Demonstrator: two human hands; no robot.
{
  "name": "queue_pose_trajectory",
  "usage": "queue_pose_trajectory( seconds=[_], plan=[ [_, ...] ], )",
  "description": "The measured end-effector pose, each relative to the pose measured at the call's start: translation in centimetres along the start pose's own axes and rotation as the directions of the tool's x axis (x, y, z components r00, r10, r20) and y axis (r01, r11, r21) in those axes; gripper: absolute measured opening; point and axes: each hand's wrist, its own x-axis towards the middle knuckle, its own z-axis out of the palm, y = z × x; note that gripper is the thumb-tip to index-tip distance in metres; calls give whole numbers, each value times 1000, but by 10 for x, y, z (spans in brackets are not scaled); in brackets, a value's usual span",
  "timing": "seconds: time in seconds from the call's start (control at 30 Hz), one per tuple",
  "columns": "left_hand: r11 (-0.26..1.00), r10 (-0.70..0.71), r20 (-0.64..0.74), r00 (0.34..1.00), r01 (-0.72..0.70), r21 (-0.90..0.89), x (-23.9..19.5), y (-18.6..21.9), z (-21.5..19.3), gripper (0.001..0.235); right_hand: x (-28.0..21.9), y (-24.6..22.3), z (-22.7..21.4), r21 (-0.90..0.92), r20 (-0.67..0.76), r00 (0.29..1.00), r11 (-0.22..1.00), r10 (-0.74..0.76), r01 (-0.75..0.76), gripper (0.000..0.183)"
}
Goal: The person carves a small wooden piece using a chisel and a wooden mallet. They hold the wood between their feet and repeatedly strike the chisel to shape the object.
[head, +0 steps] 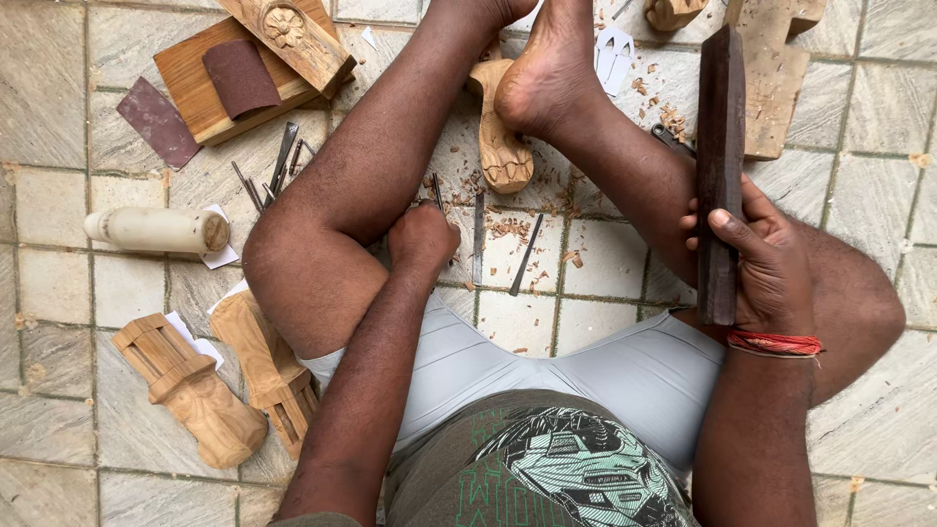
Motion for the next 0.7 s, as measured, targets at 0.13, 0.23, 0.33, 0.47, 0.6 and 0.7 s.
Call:
queue_pose_trajectory(
  seconds=[0.13, 0.23, 0.33, 0.47, 0.6, 0.7],
  plan=[
    [997, 23, -29, 999, -21, 76, 6, 0, 6, 21, 0, -3, 3, 8, 14, 1000, 1000, 0, -1, 69],
    [995, 61, -95, 994, -52, 91, 11, -5, 15, 19, -2, -3, 4, -9, 10, 1000, 1000, 3, -3, 69],
    [995, 78, -123, 989, -70, 73, 16, -7, 23, 18, -5, -5, 2, -12, 22, 1000, 1000, -4, 5, 69],
    [995, 83, -160, 984, -72, 75, 19, -9, 23, 20, -4, -4, 3, -34, 26, 1000, 999, -12, 13, 67],
    [993, 24, 2, 1000, -24, 111, 15, -2, 12, 19, 0, -4, 2, -50, 17, 1000, 999, -6, 7, 65],
    [997, 36, 34, 999, -39, 68, 2, 6, -1, 31, 1, -3, 1, -50, 22, 1000, 999, -5, 6, 64]
  ],
)
